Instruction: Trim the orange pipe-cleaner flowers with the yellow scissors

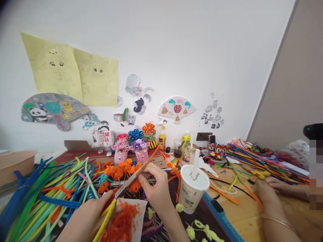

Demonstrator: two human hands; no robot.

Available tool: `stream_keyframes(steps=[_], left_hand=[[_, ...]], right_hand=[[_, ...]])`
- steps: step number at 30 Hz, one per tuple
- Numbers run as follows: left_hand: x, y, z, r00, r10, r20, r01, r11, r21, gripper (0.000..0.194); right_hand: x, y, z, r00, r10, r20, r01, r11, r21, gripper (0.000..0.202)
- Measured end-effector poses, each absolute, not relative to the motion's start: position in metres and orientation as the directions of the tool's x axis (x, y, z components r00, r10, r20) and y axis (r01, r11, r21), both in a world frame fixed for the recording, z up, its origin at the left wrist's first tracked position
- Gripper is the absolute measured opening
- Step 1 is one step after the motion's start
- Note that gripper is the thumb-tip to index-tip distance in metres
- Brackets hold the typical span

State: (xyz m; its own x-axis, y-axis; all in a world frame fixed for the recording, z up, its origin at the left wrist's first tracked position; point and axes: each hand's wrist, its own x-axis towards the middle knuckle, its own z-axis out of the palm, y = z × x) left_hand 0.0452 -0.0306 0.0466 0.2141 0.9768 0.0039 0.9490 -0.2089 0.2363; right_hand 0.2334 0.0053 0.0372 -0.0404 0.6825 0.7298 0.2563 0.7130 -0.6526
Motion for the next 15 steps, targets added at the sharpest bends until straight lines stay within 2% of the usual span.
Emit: stream_keyframes(steps=[8, 15], left_hand=[[0.0472, -0.0311, 0.0430, 0.210, 0.978, -0.005, 0.936, -0.200, 0.291, 0.021], [0.0486, -0.0286, 0.0392, 0.213, 0.976, -0.038, 0.939, -0.193, 0.285, 0.025]], right_hand=[[0.2305, 0.0027, 0.0384, -0.067, 0.666, 0.743, 0.323, 0.719, -0.616, 0.016], [0.2255, 0.0014, 0.0351, -0.117, 0.672, 0.732, 0.351, 0.717, -0.602, 0.018]])
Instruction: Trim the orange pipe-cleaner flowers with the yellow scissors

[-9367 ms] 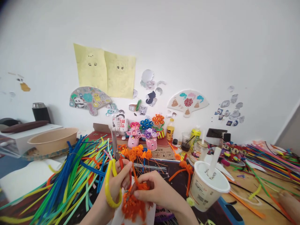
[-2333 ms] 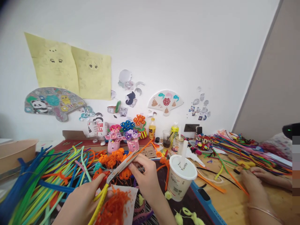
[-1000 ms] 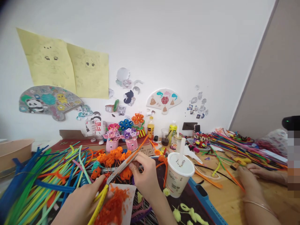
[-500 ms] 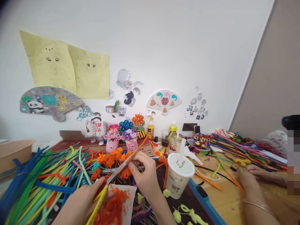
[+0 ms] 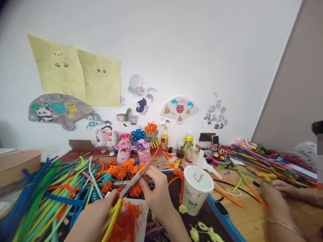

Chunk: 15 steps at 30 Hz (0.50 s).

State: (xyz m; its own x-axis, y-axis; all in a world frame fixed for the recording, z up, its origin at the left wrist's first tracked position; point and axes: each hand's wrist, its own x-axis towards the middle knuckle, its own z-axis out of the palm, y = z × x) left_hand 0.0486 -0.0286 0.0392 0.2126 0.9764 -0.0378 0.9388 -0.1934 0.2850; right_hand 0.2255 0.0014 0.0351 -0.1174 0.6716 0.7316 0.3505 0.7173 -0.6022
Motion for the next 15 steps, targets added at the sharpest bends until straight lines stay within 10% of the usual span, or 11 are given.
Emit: stream_keyframes(steps=[15], left_hand=[[0.039, -0.018, 0.031, 0.266, 0.961, -0.080, 0.913, -0.225, 0.339, 0.029]], right_hand=[[0.233, 0.011, 0.029, -0.097, 0.786, 0.611, 0.068, 0.617, -0.784, 0.009]])
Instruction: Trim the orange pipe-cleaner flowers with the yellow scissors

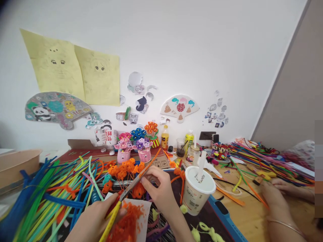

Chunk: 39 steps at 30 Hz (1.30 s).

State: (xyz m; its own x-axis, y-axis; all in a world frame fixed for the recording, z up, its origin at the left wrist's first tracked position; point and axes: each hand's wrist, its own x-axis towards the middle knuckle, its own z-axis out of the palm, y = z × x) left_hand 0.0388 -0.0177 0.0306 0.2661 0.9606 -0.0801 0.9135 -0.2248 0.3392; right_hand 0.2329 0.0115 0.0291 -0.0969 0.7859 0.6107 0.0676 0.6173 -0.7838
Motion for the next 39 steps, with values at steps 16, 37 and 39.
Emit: stream_keyframes(steps=[16, 37, 39], left_hand=[[0.038, -0.011, 0.024, 0.274, 0.942, -0.191, 0.919, -0.198, 0.340, 0.038], [0.041, -0.009, 0.026, 0.287, 0.940, -0.184, 0.884, -0.186, 0.429, 0.029], [0.043, -0.009, 0.027, 0.279, 0.939, -0.204, 0.893, -0.175, 0.415, 0.032]], right_hand=[[0.224, 0.013, 0.026, -0.102, 0.819, 0.565, 0.175, 0.574, -0.800, 0.014], [0.217, 0.008, 0.033, -0.073, 0.813, 0.577, 0.268, 0.574, -0.774, 0.017], [0.217, 0.007, 0.034, -0.071, 0.810, 0.582, 0.270, 0.577, -0.771, 0.017]])
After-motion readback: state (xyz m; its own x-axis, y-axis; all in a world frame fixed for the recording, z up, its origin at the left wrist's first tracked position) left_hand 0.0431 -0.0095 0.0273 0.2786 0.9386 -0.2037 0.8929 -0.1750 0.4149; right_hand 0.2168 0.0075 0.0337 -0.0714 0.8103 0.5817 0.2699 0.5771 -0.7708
